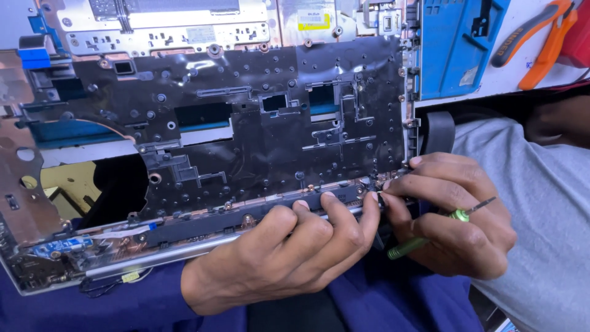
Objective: Assembling the internal components of a laptop chassis using a screwdriver and manual manipulation.
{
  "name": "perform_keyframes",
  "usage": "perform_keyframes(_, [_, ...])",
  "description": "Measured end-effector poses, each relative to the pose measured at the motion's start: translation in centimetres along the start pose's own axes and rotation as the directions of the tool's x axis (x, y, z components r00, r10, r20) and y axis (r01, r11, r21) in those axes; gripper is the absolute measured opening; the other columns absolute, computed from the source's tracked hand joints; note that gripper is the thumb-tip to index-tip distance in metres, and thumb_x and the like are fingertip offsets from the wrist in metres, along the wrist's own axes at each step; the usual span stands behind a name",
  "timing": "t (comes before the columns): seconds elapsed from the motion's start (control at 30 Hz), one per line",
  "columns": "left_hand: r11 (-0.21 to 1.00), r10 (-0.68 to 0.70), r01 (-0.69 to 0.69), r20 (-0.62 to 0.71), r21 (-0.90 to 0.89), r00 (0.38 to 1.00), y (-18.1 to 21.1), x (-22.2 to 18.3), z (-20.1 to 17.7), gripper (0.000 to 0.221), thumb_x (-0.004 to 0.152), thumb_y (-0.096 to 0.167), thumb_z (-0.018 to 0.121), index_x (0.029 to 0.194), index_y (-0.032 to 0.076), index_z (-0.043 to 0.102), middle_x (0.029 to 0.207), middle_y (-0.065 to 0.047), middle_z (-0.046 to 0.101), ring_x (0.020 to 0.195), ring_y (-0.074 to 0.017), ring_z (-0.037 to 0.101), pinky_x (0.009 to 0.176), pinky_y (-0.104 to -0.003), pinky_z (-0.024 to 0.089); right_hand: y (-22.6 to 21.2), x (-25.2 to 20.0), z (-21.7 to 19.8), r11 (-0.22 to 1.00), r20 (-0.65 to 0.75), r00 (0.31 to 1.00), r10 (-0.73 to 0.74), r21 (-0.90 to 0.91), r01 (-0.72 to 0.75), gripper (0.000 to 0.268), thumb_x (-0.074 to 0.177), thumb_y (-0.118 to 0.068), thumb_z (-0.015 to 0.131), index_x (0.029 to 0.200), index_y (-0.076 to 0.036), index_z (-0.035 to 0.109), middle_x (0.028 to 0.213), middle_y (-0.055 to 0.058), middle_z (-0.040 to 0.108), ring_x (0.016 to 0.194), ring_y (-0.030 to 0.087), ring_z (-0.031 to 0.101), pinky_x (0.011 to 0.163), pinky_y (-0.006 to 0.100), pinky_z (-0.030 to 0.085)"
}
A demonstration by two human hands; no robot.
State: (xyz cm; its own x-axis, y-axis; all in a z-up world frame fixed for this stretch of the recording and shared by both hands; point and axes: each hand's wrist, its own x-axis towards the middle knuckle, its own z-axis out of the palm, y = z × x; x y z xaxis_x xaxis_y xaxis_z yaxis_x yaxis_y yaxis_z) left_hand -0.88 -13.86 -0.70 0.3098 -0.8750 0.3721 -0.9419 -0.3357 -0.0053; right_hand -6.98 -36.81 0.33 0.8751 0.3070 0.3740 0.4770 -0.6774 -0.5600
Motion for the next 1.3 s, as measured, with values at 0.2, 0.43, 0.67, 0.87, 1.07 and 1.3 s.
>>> perform_keyframes(0.2, [0.983, -0.068, 0.08, 0.082, -0.164, 0.994, 0.2, 0.5, -0.6, 0.031, 0.111, 0.018, 0.046, 0.132, 0.025, 0.068, 0.095, 0.006, 0.054, 0.073, -0.0083, 0.04, 0.064, -0.023, 0.033, -0.4, 0.4, 0.3, 0.992, -0.029, 0.996, -0.088, -0.091, 0.085, 0.031, 0.088, 0.004, 0.067, 0.071, -0.003, 0.042, 0.075, 0.023, 0.068, 0.064, 0.037, 0.062, 0.061, 0.048, 0.059])
perform_keyframes(0.43, [0.971, -0.107, 0.121, 0.075, -0.204, 0.991, -0.1, 0.6, -0.6, 0.02, 0.114, 0.028, 0.059, 0.13, 0.025, 0.07, 0.094, 0.007, 0.048, 0.077, -0.0103, 0.036, 0.065, -0.025, 0.031, -0.2, 0.7, -0.1, 0.969, 0.028, 0.977, -0.21, -0.127, 0.212, 0.032, 0.086, 0.008, 0.067, 0.066, -0.004, 0.045, 0.072, 0.024, 0.069, 0.06, 0.033, 0.062, 0.058, 0.046, 0.058])
perform_keyframes(0.67, [0.967, -0.084, 0.089, 0.031, -0.239, 0.996, -0.3, 0.3, -0.4, 0.028, 0.113, 0.022, 0.052, 0.132, 0.019, 0.072, 0.093, 0.005, 0.054, 0.074, -0.0087, 0.043, 0.063, -0.022, 0.035, -0.5, 1.0, -1.0, 0.95, 0.153, 0.957, -0.245, -0.158, 0.269, 0.027, 0.09, 0.005, 0.055, 0.068, -0.005, 0.042, 0.075, 0.025, 0.069, 0.063, 0.032, 0.063, 0.06, 0.045, 0.057])
perform_keyframes(0.87, [0.984, -0.051, 0.043, -0.042, -0.174, 0.998, -0.3, -0.1, 0.0, 0.031, 0.107, 0.01, 0.057, 0.128, 0.021, 0.077, 0.094, 0.005, 0.056, 0.07, -0.0069, 0.042, 0.064, -0.021, 0.034, 0.0, -0.6, -1.8, 0.997, 0.038, 0.999, -0.009, -0.079, 0.012, 0.032, 0.088, 0.0, 0.071, 0.081, -0.005, 0.04, 0.086, 0.029, 0.07, 0.073, 0.039, 0.07, 0.063, 0.04, 0.058])
perform_keyframes(1.07, [0.994, -0.012, 0.005, -0.065, -0.113, 0.998, -0.4, -0.2, 0.3, 0.04, 0.1, 0.002, 0.056, 0.129, 0.02, 0.076, 0.093, 0.007, 0.056, 0.071, -0.0062, 0.048, 0.062, -0.021, 0.034, 0.6, -0.3, -2.5, 0.991, 0.137, 0.982, 0.13, 0.004, -0.131, 0.033, 0.086, -0.003, 0.07, 0.077, -0.003, 0.038, 0.085, 0.031, 0.069, 0.067, 0.034, 0.072, 0.061, 0.043, 0.057])
perform_keyframes(1.3, [0.996, 0.004, -0.009, -0.059, -0.085, 0.998, -0.4, -0.3, 0.4, 0.037, 0.102, 0.004, 0.057, 0.132, 0.018, 0.073, 0.096, 0.005, 0.055, 0.072, -0.0074, 0.048, 0.062, -0.022, 0.035, 0.0, -0.3, -2.0, 0.986, 0.14, 0.977, 0.162, -0.057, -0.155, 0.038, 0.084, -0.004, 0.075, 0.075, -0.003, 0.038, 0.082, 0.028, 0.071, 0.065, 0.032, 0.07, 0.061, 0.041, 0.055])
